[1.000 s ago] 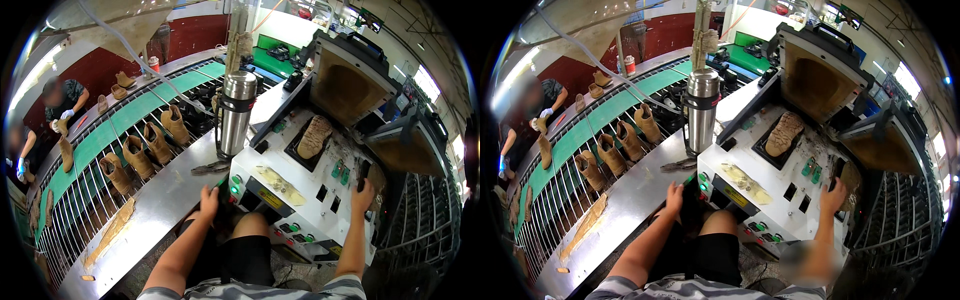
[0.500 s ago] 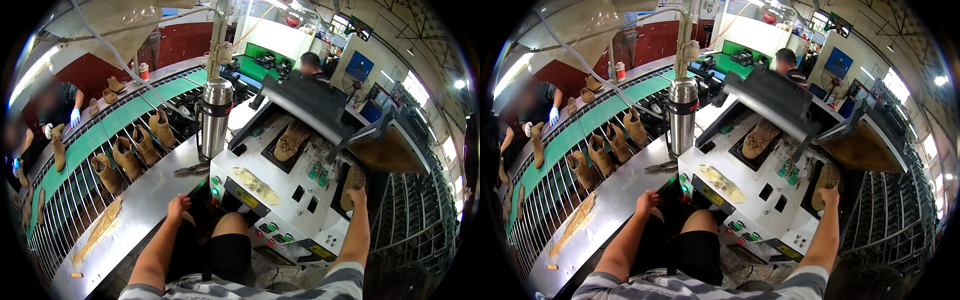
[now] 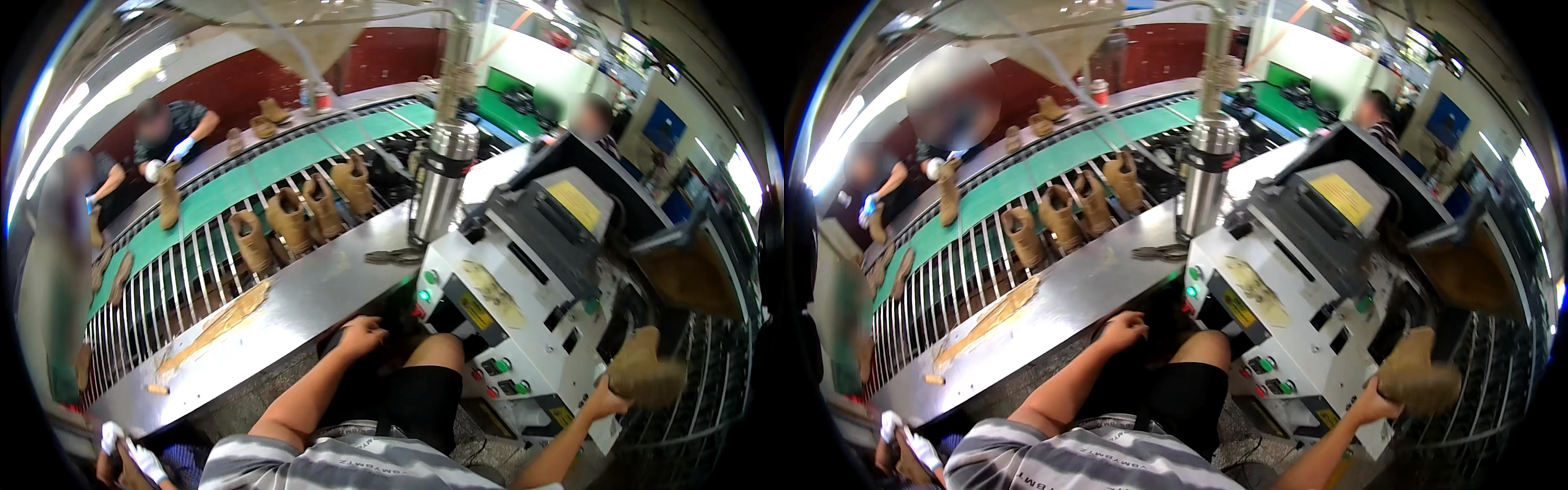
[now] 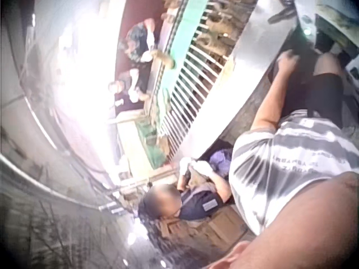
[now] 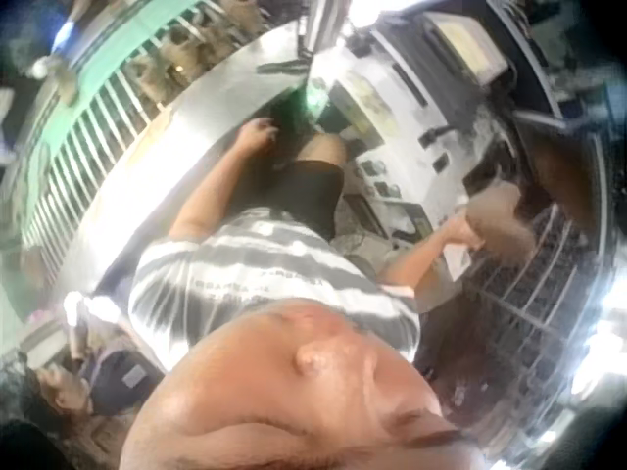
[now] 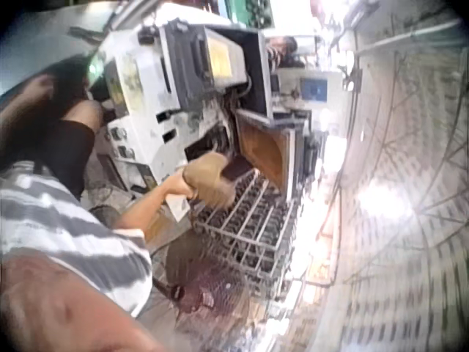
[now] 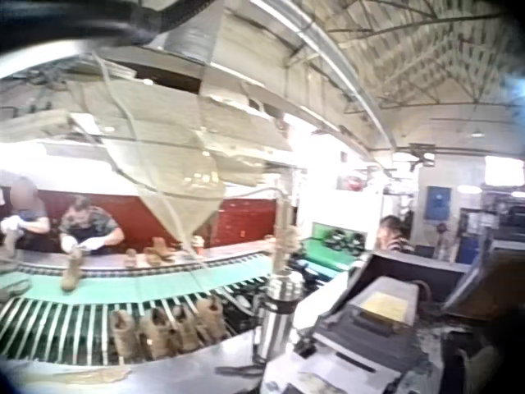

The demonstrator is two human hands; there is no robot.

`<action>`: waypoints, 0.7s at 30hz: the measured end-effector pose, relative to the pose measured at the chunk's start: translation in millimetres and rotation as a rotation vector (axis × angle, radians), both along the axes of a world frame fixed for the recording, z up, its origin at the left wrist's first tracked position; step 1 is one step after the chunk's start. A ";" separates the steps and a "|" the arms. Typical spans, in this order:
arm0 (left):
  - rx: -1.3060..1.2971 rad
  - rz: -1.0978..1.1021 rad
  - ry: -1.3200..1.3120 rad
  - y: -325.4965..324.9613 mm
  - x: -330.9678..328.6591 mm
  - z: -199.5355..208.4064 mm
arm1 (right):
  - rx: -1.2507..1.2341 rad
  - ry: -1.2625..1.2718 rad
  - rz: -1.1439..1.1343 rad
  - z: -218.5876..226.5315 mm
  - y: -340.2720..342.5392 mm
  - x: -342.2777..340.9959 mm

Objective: The person takes boots from a conveyor belt, places them into a shoe lasting machine one at a time, and then places the boots back onto the conveyor belt.

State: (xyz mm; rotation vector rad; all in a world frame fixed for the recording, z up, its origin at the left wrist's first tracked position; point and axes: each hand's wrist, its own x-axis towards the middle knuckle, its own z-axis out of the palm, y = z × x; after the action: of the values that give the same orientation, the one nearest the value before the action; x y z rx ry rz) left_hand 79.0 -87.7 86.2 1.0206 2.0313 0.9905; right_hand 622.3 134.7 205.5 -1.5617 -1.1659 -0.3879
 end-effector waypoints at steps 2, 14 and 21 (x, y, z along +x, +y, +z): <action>0.015 -0.216 -0.469 7.6 35.1 21.1 | 0.112 0.149 0.157 -5.4 -16.9 -15.2; 0.909 -0.531 -1.682 -35.2 57.1 150.5 | -0.453 -0.130 1.647 124.3 -170.9 -265.6; 1.183 0.351 -1.203 -191.8 -46.7 121.6 | 0.418 0.030 1.502 196.2 -223.0 -308.2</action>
State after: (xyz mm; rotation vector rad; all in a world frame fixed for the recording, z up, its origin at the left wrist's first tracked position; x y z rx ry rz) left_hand 32.4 -279.6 207.8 0.2649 0.5044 2.3351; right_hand 314.0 -88.4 401.7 -0.0791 -1.7352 0.3881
